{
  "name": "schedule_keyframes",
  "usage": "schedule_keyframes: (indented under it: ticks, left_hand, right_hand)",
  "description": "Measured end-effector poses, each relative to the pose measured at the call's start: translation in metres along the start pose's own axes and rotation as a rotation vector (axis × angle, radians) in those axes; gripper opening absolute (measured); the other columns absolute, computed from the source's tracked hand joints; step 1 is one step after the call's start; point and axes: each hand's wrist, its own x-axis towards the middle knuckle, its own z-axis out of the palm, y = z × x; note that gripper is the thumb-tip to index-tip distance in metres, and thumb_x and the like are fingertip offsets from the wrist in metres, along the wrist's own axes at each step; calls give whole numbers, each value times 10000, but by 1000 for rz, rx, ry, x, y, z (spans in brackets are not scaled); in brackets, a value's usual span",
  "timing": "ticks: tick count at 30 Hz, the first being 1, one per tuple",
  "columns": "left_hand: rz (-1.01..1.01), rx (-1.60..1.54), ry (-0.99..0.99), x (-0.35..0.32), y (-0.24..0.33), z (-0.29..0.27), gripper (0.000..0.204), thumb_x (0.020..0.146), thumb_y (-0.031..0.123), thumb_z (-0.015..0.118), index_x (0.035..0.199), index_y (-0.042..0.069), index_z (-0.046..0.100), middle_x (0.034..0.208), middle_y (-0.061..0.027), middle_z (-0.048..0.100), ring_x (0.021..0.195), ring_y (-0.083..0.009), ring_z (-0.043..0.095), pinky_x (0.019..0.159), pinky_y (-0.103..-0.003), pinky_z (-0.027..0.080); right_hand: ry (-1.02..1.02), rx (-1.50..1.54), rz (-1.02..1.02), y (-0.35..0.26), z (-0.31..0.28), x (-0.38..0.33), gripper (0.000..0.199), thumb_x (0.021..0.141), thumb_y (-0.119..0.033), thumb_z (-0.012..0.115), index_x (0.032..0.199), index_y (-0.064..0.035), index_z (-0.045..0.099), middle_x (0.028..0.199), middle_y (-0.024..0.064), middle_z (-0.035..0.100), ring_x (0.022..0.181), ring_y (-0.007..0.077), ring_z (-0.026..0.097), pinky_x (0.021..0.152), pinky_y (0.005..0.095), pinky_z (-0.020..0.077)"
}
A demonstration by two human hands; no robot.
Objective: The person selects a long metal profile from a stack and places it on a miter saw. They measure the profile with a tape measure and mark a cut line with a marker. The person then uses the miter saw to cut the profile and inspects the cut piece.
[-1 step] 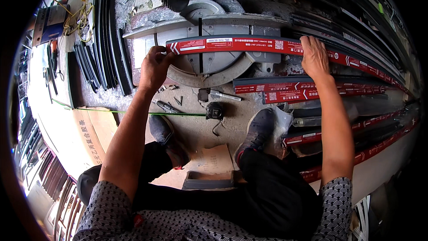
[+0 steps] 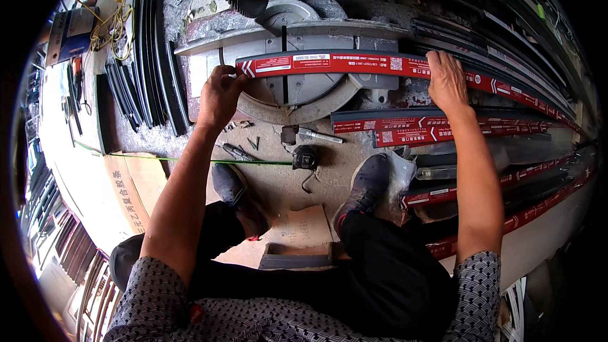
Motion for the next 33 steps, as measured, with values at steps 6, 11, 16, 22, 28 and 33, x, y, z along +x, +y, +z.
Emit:
schedule_keyframes:
  ticks: [6,11,16,22,28,33]
  left_hand:
    - [28,50,-41,5,10,0,379,942,314,717,1138,1,634,913,-202,744,854,-329,733,786,-406,555]
    - [90,187,-57,16,32,12,392,952,398,681,1087,34,628,939,-244,724,912,-448,693,796,-475,534]
    - [160,203,-47,26,39,28,368,976,405,653,1095,59,618,967,-262,717,945,-484,668,805,-529,524]
    - [223,251,-30,31,40,36,338,990,355,639,1049,31,563,945,-279,703,927,-496,661,789,-539,519]
    - [312,262,6,32,36,41,344,1020,371,603,1057,34,547,904,-292,697,904,-509,660,760,-551,516]
    - [330,248,-19,32,38,44,356,1005,393,597,1038,42,543,999,-239,703,947,-460,675,817,-538,525]
  right_hand:
    - [10,-11,3,11,7,2,464,780,120,624,1199,-51,518,1150,181,590,1184,378,562,1034,482,434]
    - [-18,2,60,35,10,3,564,739,171,633,1239,-55,501,1213,190,583,1249,389,539,1076,485,415]
    - [21,-33,79,50,9,6,536,769,156,603,1253,-62,520,1182,161,604,1219,360,557,1064,477,422]
    - [-18,-72,119,50,5,8,562,764,156,632,1270,-56,514,1204,159,589,1231,362,547,1102,474,409]
    - [-59,-82,151,53,2,8,575,755,155,641,1271,-63,511,1199,159,589,1237,366,543,1097,484,412]
    - [-36,-80,156,56,3,7,568,754,176,604,1262,-64,519,1195,174,590,1232,395,542,1081,497,422]
